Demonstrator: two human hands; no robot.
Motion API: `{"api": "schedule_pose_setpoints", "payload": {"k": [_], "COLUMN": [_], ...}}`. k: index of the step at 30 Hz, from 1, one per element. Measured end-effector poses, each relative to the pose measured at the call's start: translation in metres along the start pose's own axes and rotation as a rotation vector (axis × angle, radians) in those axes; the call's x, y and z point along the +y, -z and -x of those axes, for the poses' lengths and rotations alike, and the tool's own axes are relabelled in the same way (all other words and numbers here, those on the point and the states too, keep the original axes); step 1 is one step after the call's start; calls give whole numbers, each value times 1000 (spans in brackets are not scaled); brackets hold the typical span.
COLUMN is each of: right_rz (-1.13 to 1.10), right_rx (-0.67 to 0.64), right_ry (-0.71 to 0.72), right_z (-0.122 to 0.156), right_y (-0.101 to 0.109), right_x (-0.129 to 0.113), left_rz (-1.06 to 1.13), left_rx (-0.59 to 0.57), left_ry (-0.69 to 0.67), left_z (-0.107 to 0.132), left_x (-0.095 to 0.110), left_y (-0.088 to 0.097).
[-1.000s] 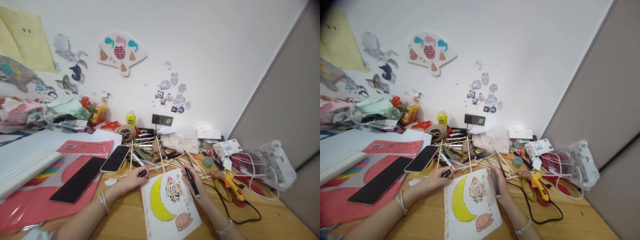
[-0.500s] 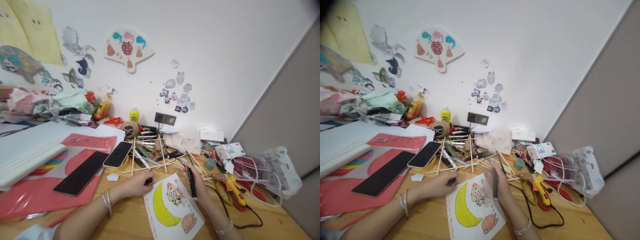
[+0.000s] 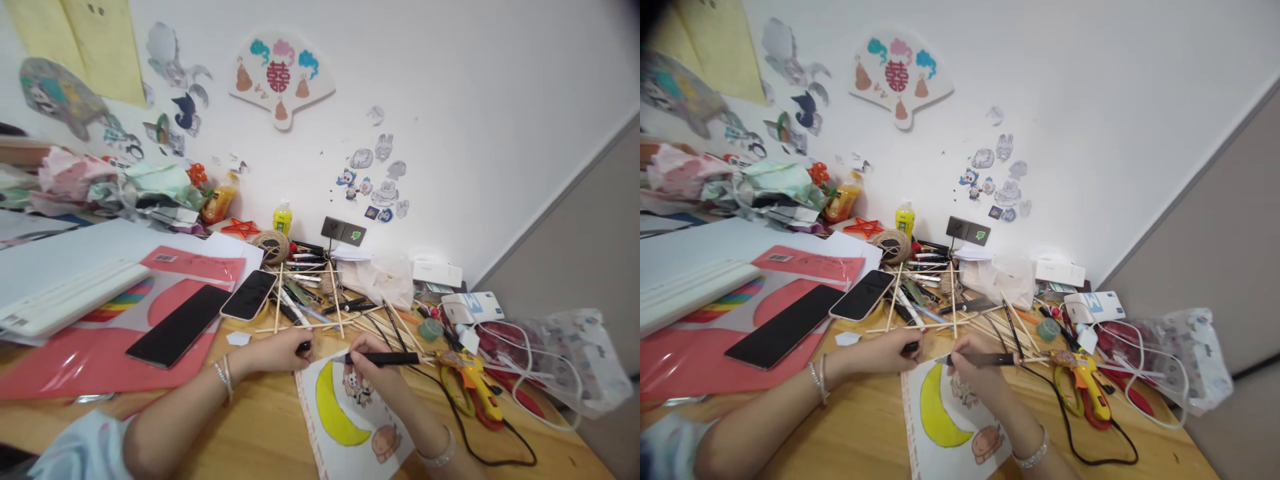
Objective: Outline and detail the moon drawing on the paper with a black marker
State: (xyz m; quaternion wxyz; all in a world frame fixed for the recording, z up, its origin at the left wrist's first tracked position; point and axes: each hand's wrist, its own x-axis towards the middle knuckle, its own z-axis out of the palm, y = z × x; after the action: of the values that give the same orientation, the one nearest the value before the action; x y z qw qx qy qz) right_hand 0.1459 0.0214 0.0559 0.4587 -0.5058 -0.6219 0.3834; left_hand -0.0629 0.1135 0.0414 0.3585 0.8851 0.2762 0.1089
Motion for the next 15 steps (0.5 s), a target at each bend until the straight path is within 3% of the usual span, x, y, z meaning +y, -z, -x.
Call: {"api": "schedule_pose_setpoints", "payload": {"k": [6,15], "right_rz": [-19,104], "right_rx": [-98,-18], "right_ry": [2,14], "right_z": [-23,-25], "right_y": [-32,-51], "right_x": [15,35], "left_rz": [-9,-41], "left_rx": [24,27], "left_ry": [6,-1], "left_z": [1,5], "left_x": [-1,10], "left_y": [3,8]}}
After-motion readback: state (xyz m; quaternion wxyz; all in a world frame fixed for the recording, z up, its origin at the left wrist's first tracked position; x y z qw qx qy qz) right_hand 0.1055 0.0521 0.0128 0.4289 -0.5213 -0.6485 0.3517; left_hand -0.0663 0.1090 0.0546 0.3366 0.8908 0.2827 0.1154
